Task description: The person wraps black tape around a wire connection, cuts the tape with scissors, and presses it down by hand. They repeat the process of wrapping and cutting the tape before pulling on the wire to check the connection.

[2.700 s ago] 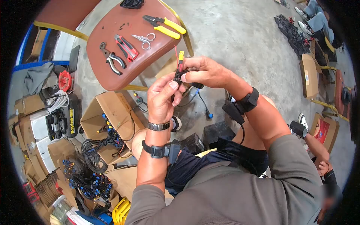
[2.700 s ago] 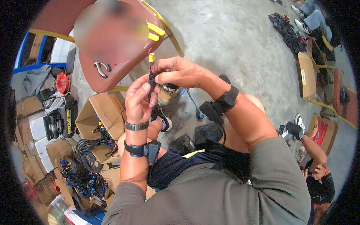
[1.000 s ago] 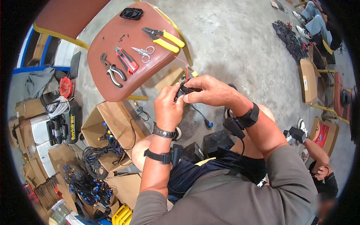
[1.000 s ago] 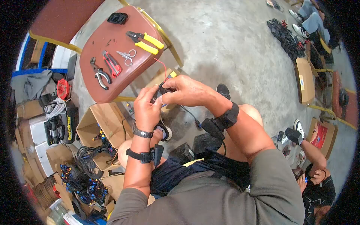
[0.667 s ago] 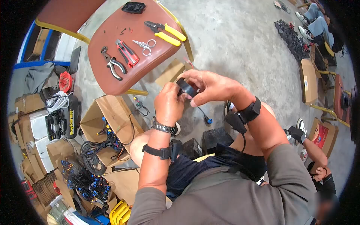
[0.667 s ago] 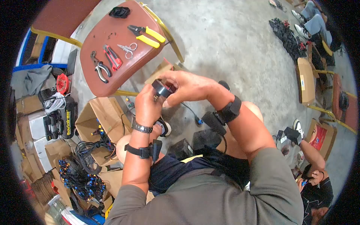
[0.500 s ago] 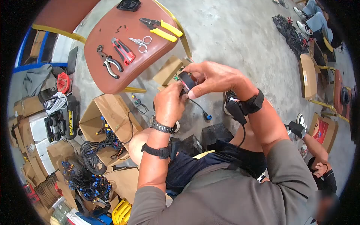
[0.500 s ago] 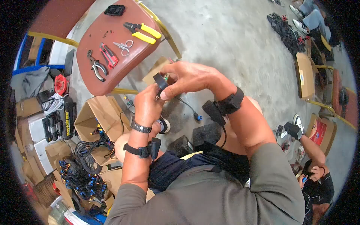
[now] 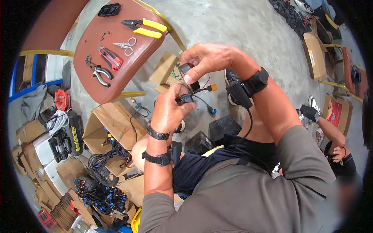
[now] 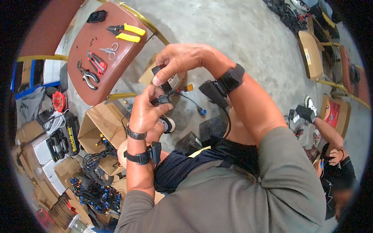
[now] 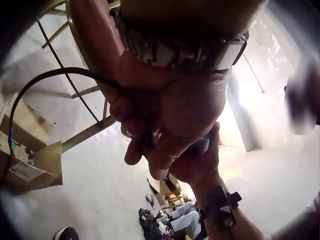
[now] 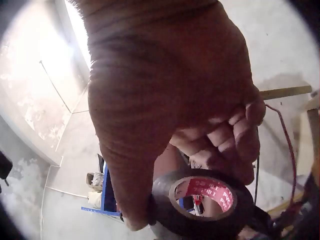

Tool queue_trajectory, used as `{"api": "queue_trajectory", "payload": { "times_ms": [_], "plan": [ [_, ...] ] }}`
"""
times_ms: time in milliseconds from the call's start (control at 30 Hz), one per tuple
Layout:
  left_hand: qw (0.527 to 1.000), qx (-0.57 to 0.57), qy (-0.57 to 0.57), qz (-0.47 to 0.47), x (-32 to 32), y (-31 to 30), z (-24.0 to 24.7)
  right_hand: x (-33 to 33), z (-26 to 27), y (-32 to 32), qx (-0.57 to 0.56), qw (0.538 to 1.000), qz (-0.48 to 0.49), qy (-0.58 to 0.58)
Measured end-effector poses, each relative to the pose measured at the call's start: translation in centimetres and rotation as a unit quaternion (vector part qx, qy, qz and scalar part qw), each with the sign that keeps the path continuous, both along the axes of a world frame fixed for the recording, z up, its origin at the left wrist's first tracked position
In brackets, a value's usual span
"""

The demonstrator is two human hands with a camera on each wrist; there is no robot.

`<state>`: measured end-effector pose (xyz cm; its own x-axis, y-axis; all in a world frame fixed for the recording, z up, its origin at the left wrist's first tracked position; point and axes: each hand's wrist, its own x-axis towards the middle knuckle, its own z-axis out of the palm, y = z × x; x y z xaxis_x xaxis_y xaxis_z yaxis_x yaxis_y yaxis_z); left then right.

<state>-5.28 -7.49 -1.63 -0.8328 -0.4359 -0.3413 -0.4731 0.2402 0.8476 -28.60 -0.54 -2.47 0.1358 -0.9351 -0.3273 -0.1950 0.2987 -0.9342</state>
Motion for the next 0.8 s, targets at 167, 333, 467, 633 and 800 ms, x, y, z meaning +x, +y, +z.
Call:
{"api": "queue_trajectory", "payload": {
  "times_ms": [167, 333, 467, 633, 800],
  "plan": [
    [1.000, 0.007, -0.009, -0.012, 0.2, 0.3, -0.3, 0.2, 0.1, 0.0, -0.011, 0.999, -0.006, 0.053],
    [0.999, -0.004, 0.032, -0.021, 0.4, 0.6, -0.7, 0.6, 0.7, 0.1, -0.003, 0.998, -0.031, 0.058],
    [0.997, 0.016, 0.071, -0.001, 0.4, 0.6, -0.7, 0.6, 0.9, -0.1, -0.014, 0.994, -0.087, 0.060],
    [0.996, -0.020, 0.088, -0.007, 0.5, 0.8, -0.6, 0.6, 1.0, 0.0, -0.014, 0.989, -0.122, 0.085],
    [0.990, -0.104, 0.085, -0.045, 0.4, 1.0, -0.4, 0.6, 0.8, -0.2, 0.006, 0.986, -0.138, 0.094]
  ]
}}
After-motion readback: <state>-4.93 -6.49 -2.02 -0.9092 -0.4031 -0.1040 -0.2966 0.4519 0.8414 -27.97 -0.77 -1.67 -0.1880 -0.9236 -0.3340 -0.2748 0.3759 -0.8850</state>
